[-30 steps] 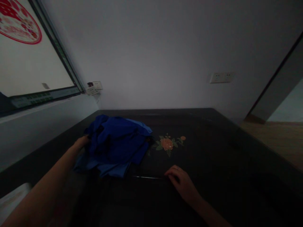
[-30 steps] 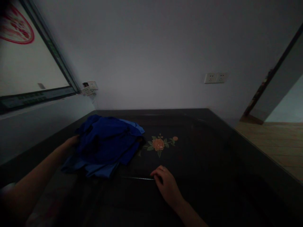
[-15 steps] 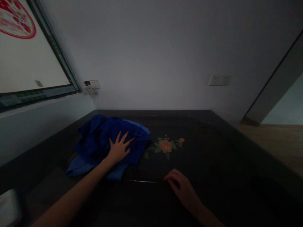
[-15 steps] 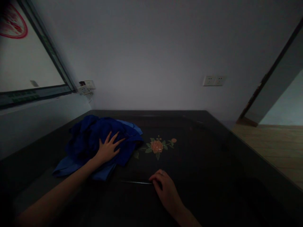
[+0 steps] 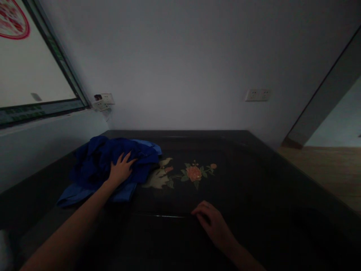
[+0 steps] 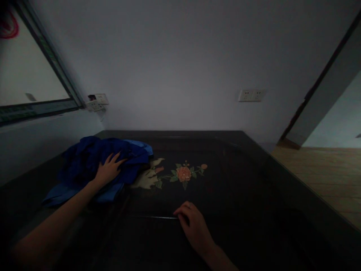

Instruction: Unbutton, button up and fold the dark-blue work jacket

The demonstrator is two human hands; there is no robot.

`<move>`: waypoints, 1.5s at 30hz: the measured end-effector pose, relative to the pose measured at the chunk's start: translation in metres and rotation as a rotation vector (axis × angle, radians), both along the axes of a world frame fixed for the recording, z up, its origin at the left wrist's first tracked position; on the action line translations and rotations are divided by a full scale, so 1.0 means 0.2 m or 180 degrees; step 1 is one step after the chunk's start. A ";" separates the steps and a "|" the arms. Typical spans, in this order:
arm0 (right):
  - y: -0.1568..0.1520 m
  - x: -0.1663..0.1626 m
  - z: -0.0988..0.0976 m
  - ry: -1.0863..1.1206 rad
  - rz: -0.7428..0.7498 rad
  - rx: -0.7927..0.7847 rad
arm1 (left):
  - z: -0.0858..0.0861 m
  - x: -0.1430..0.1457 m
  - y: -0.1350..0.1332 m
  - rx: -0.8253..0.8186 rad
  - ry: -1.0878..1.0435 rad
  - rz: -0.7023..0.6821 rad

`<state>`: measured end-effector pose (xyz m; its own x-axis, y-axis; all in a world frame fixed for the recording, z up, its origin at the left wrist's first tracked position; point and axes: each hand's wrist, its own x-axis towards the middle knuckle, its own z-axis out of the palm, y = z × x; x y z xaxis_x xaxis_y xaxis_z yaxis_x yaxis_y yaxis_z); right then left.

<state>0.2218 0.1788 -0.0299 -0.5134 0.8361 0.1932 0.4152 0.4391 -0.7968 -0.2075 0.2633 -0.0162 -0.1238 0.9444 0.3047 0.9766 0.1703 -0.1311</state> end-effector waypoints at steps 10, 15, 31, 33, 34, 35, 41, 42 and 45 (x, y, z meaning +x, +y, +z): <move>0.00 0.00 0.03 0.0115 0.0068 0.0188 | 0.11 0.23 -0.12 0.0292 -0.0191 -0.0009; 0.06 -0.01 0.10 0.0074 0.0168 0.0243 | 0.06 0.85 -0.37 0.0195 -0.2062 -0.1600; -0.11 -0.02 -0.03 0.0164 0.0409 -0.0816 | 0.01 1.20 -0.67 -0.1942 -0.3919 -0.2607; -0.12 -0.02 -0.03 0.0097 0.0544 -0.0840 | 0.00 1.21 -0.67 -0.2044 -0.3991 -0.2676; -0.11 -0.02 -0.03 0.0105 0.0497 -0.0874 | 0.00 1.21 -0.67 -0.2069 -0.3992 -0.2710; -0.11 -0.02 -0.03 0.0129 0.0388 -0.0939 | 0.00 1.21 -0.67 -0.2080 -0.3960 -0.2737; -0.08 -0.03 -0.01 0.0144 0.0386 -0.1183 | -0.01 1.21 -0.67 -0.1995 -0.3790 -0.2853; -0.08 -0.03 -0.01 0.0143 0.0402 -0.1161 | -0.01 1.21 -0.67 -0.1997 -0.3808 -0.2873; -0.08 -0.04 0.00 0.0187 0.0427 -0.1151 | -0.01 1.21 -0.66 -0.2012 -0.3806 -0.2888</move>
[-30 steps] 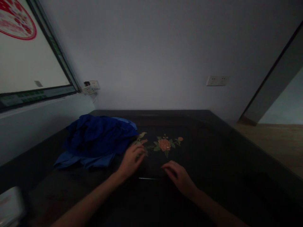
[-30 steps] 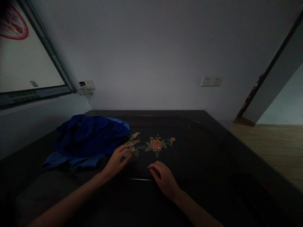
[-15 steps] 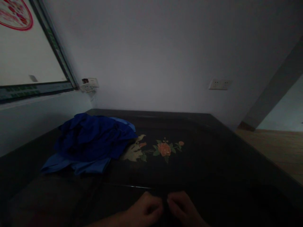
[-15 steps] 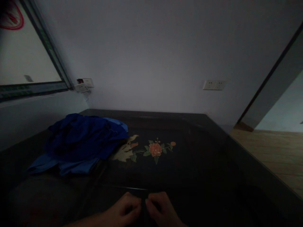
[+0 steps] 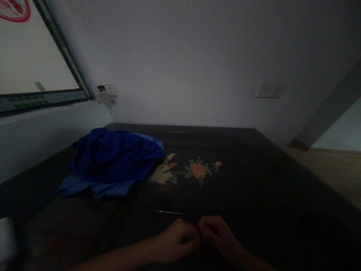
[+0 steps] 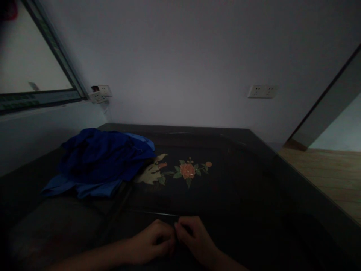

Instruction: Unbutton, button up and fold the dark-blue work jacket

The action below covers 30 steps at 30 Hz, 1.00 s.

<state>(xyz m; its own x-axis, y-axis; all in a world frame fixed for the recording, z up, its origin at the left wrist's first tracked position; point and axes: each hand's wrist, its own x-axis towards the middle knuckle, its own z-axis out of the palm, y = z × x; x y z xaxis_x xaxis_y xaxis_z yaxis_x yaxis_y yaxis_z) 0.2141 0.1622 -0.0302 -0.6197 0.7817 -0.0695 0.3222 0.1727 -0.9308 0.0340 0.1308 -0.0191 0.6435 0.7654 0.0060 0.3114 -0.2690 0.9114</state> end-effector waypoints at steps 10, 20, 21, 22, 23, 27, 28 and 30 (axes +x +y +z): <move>0.00 0.01 -0.02 -0.0048 -0.0063 0.0201 | -0.01 0.00 0.00 -0.0016 0.0045 0.0002; 0.00 0.00 -0.02 -0.0029 -0.0011 0.0227 | 0.01 0.00 0.00 0.0039 0.0006 -0.0012; 0.00 0.00 -0.02 -0.0038 -0.0016 0.0227 | 0.01 0.00 0.00 0.0042 0.0027 -0.0009; 0.00 0.00 -0.02 -0.0047 0.0000 0.0217 | 0.01 0.00 0.00 0.0038 0.0044 -0.0011; 0.00 0.00 -0.01 -0.0056 0.0025 0.0211 | 0.01 0.00 0.00 0.0024 0.0057 -0.0013; 0.00 0.00 0.00 -0.0125 0.0034 0.0291 | 0.01 0.00 0.00 -0.0002 0.0057 0.0007; 0.00 0.00 0.00 -0.0132 0.0014 0.0317 | 0.01 0.00 0.00 -0.0001 0.0050 0.0021; 0.00 0.00 0.01 -0.0104 0.0019 0.0305 | 0.01 0.00 0.00 -0.0008 0.0047 0.0033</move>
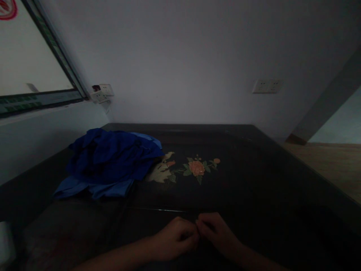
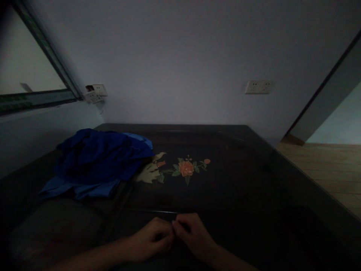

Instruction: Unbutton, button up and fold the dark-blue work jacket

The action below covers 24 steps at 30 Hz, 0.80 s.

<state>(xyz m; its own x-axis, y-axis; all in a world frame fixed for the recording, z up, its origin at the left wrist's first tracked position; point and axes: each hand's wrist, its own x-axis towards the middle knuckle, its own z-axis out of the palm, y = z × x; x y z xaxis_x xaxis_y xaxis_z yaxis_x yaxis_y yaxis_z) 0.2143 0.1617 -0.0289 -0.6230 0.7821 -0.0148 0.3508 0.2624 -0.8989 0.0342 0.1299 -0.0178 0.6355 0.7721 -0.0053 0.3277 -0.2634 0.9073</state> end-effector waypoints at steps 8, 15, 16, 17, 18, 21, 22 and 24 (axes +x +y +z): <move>0.00 0.00 0.01 -0.0054 -0.0016 -0.0050 | -0.01 0.00 0.00 0.0071 -0.0020 0.0031; 0.00 0.01 -0.01 -0.0079 -0.0015 -0.0028 | 0.01 0.00 0.00 0.0021 -0.0061 0.0032; 0.00 0.01 -0.01 -0.0093 -0.0010 -0.0037 | 0.00 0.00 0.00 -0.0006 -0.0074 0.0030; 0.00 0.01 -0.01 -0.0107 -0.0011 -0.0036 | 0.00 0.00 0.00 -0.0032 -0.0083 0.0026; 0.00 0.01 -0.01 -0.0123 -0.0021 -0.0013 | 0.00 0.00 0.00 -0.0047 -0.0092 0.0022; 0.00 0.00 -0.01 -0.0114 -0.0108 0.0133 | 0.00 0.00 0.00 0.0047 -0.0079 0.0046; 0.00 0.00 -0.01 -0.0092 -0.0120 0.0147 | 0.00 0.00 0.00 0.0086 -0.0059 0.0060; 0.00 0.00 -0.01 -0.0047 -0.0099 0.0108 | 0.00 0.00 0.00 0.0107 -0.0028 0.0067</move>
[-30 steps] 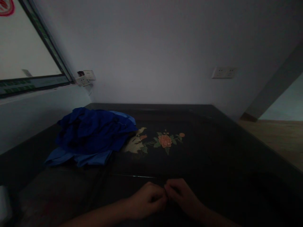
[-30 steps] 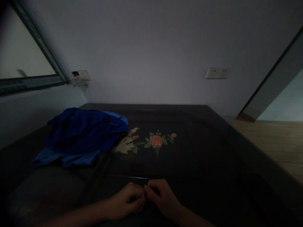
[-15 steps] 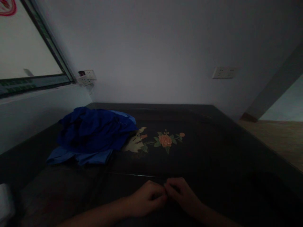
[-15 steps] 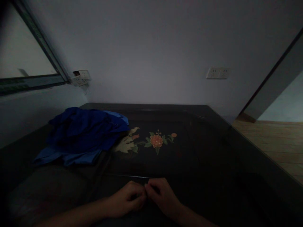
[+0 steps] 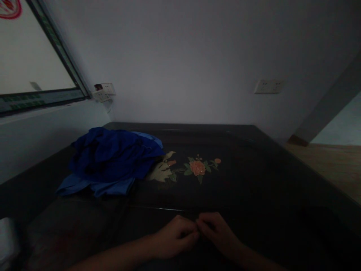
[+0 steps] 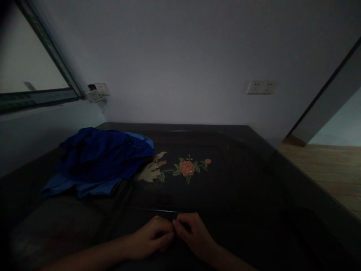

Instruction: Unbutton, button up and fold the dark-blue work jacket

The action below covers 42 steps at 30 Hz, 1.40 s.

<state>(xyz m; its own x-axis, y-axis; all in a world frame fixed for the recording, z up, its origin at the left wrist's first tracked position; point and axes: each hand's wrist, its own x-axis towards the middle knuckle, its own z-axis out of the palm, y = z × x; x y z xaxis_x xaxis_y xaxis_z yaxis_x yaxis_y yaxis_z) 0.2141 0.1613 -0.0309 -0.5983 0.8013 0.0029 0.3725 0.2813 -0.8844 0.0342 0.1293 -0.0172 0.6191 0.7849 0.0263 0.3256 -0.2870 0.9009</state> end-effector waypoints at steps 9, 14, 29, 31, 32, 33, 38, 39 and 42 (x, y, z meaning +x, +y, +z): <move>0.01 0.01 -0.01 -0.0050 0.0072 0.0009 | -0.02 0.00 0.01 0.0006 -0.0008 -0.0132; 0.00 0.01 -0.03 -0.0135 -0.0013 0.0023 | -0.02 0.00 0.00 -0.0048 0.0009 -0.0076; 0.00 0.01 -0.02 -0.0106 -0.0076 0.0034 | -0.02 -0.01 0.01 0.0015 -0.0019 -0.0140; 0.00 0.01 -0.02 -0.0094 -0.0062 -0.0009 | -0.02 -0.01 0.01 0.0035 0.0000 -0.0120; 0.00 0.01 -0.01 -0.0099 -0.0044 -0.0042 | -0.02 -0.01 0.01 0.0050 0.0004 -0.0105; 0.00 0.00 -0.01 -0.0107 -0.0026 -0.0078 | -0.02 -0.01 0.00 0.0062 0.0003 -0.0100; 0.00 0.00 0.00 -0.0181 -0.0033 -0.0060 | -0.01 0.00 0.01 0.0077 -0.0002 -0.0109; 0.00 0.00 -0.01 -0.0191 -0.0039 -0.0039 | -0.01 0.00 0.01 0.0077 -0.0002 -0.0108; 0.01 0.00 -0.01 -0.0157 0.0016 -0.0056 | -0.02 0.00 0.01 0.0077 0.0031 -0.0108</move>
<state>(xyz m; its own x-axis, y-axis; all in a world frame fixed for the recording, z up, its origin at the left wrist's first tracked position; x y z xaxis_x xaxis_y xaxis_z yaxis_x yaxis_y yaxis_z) 0.2148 0.1623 -0.0329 -0.6015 0.7979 -0.0409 0.4143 0.2678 -0.8699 0.0335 0.1308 -0.0203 0.6457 0.7626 0.0389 0.3239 -0.3198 0.8904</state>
